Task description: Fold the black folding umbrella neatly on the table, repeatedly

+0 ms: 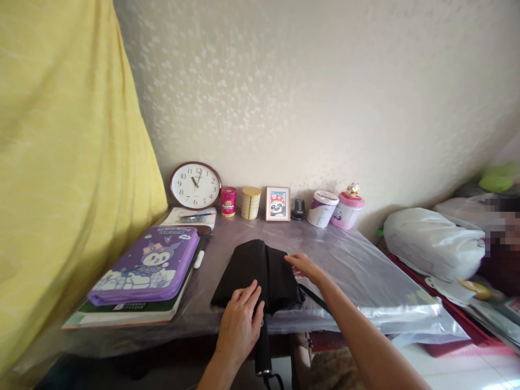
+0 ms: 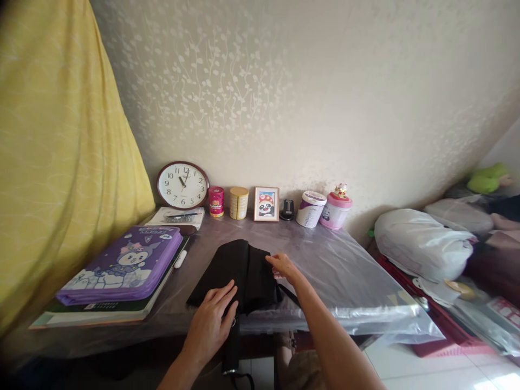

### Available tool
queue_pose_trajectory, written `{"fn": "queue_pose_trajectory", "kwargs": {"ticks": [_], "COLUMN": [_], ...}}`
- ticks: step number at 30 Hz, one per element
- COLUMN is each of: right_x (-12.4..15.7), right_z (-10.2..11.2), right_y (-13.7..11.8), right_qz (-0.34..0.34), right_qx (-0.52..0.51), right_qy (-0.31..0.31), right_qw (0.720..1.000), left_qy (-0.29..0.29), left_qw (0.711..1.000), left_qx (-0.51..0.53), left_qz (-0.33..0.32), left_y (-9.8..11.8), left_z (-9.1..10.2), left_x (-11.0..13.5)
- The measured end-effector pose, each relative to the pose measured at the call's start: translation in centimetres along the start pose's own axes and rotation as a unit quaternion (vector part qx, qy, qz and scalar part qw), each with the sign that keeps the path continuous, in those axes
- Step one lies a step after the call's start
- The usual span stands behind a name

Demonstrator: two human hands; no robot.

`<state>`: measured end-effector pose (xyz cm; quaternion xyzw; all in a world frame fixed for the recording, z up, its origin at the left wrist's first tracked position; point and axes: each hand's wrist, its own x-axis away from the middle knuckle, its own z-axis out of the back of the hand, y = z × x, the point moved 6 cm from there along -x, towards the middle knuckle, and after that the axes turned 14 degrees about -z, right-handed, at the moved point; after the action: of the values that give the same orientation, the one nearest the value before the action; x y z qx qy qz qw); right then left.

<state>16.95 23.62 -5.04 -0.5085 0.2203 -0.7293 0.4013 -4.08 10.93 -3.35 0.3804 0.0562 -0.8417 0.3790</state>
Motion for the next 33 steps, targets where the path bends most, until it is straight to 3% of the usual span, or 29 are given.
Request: {"fn": "queue_pose_trajectory", "kwargs": {"ticks": [4,9,14,20,27,33], "right_x": [0.4,0.9,1.1,2.2,4.0,4.2], "right_z": [-0.4,-0.4,0.1,-0.1,-2.2,-4.5], "right_y": [0.3,-0.1,-1.3,-3.1,-5.9,-7.9], "right_qz": [-0.023,-0.013,0.072,0.142,0.203,0.243], "right_qx": [0.029,0.068,0.071,-0.014,-0.064,-0.02], "right_qy": [-0.005,0.035,0.087,0.057,0.023,0.042], "right_qw": [0.999,0.997,0.991,0.988,0.977,0.969], "left_qy": [-0.012,-0.024,-0.028,-0.027,-0.018,-0.017], "left_qw": [1.0,1.0,0.999,1.0,1.0,1.0], "left_qx": [0.002,0.005,0.007,0.004,0.0,0.013], "left_qz": [0.004,0.012,0.014,0.013,0.012,0.022], "left_y": [0.0,-0.1,-0.1,-0.1,-0.2,-0.3], "left_z": [-0.1,-0.2,-0.3,-0.2,-0.1,0.0], "left_x": [0.0,0.0,0.0,0.0,0.1,0.1]}}
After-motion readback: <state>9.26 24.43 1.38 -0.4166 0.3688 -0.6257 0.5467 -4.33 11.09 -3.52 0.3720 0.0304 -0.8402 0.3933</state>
